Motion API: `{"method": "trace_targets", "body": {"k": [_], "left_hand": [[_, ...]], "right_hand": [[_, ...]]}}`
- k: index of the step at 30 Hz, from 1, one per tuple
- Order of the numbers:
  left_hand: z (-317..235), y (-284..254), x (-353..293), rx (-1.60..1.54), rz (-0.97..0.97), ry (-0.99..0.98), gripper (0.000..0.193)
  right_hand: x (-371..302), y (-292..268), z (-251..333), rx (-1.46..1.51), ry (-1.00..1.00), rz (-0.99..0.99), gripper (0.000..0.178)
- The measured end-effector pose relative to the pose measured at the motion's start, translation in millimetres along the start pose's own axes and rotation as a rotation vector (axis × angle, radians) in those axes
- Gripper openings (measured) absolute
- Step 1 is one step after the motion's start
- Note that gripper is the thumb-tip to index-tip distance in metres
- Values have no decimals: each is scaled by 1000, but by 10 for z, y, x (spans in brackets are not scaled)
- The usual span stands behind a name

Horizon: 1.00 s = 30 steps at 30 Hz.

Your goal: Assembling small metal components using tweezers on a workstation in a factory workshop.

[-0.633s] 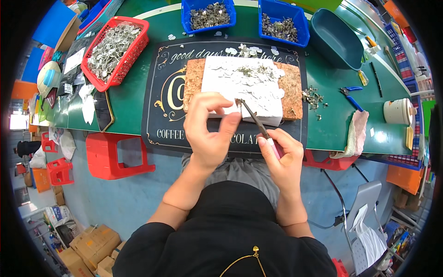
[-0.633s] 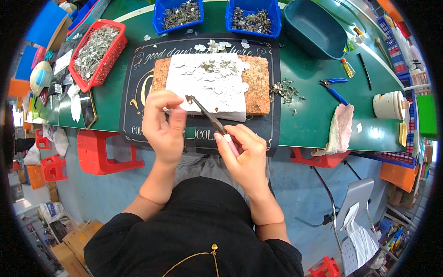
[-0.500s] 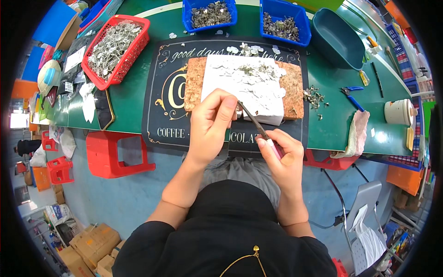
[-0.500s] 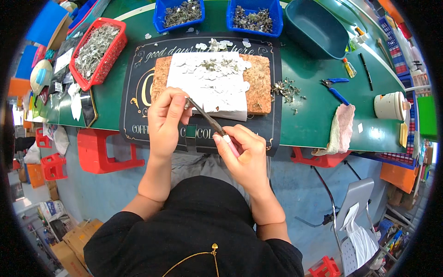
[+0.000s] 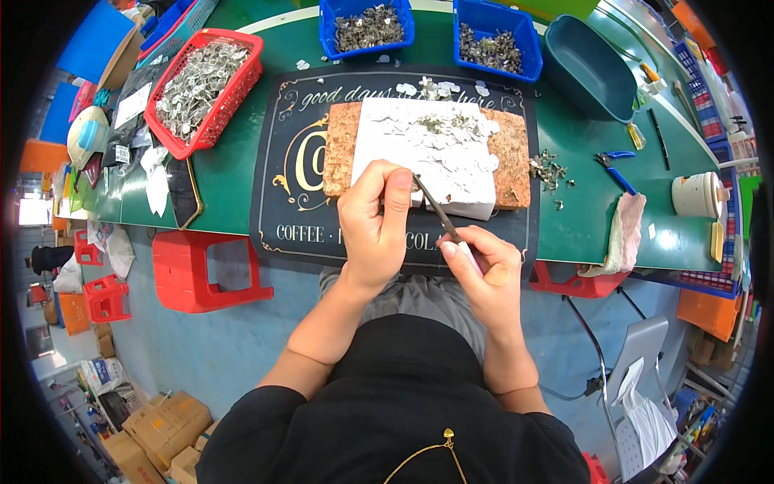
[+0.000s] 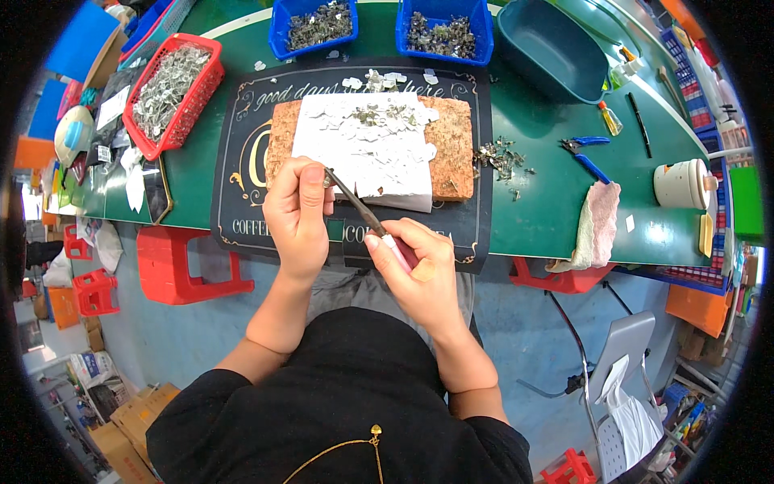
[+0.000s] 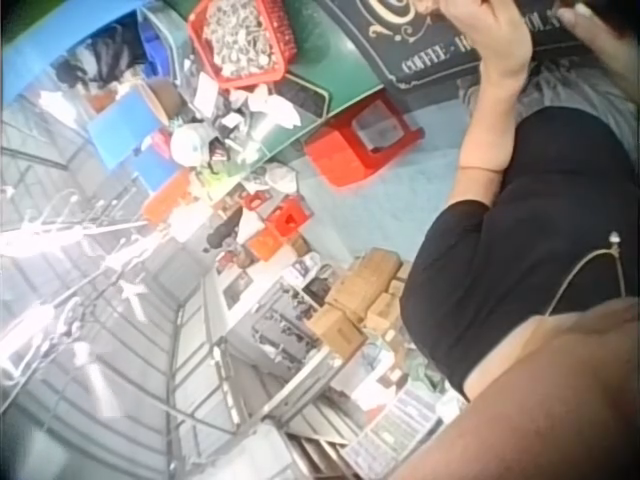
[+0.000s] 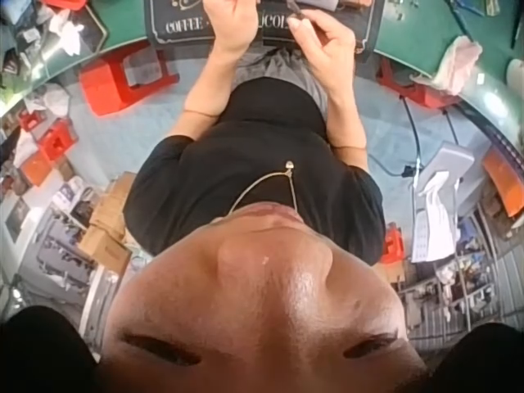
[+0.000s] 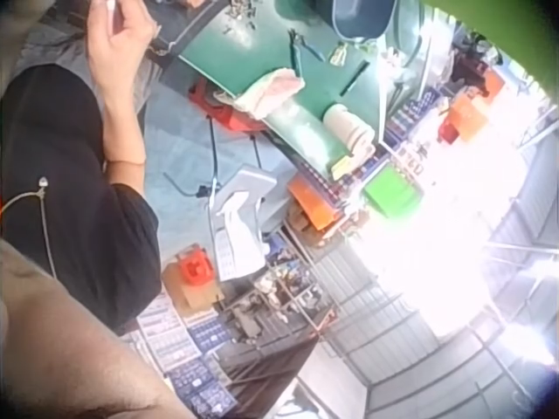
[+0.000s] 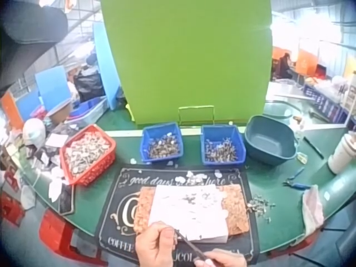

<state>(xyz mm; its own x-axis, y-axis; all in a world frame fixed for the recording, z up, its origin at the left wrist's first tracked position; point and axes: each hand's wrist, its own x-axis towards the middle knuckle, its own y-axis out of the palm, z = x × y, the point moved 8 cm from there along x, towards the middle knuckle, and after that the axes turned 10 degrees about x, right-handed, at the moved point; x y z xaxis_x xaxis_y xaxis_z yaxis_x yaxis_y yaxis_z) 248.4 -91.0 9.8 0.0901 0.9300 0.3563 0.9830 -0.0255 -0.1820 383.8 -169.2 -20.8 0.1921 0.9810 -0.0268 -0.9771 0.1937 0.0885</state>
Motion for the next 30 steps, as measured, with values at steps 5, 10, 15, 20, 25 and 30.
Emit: {"method": "trace_targets", "body": {"k": [5, 10, 15, 20, 25, 30], "left_hand": [[-94, 71, 6, -108, 20, -40, 23], [-60, 250, -62, -612, 192, -167, 32], [15, 338, -116, -751, 219, -216, 30], [-28, 304, -122, -557, 207, -245, 25], [-514, 509, 60, 459, 250, 373, 13], [-549, 895, -13, 731, 277, 578, 19]], "right_hand": [[-12, 27, 18, -34, -38, 14, 13], [-115, 160, -125, 356, 177, 86, 16], [-374, 617, -298, 1350, 734, 483, 27], [-430, 556, -286, 1405, 814, 464, 27], [-187, -861, 200, -61, -15, -300, 22], [-181, -1404, 194, -512, -21, -466, 21]]}}
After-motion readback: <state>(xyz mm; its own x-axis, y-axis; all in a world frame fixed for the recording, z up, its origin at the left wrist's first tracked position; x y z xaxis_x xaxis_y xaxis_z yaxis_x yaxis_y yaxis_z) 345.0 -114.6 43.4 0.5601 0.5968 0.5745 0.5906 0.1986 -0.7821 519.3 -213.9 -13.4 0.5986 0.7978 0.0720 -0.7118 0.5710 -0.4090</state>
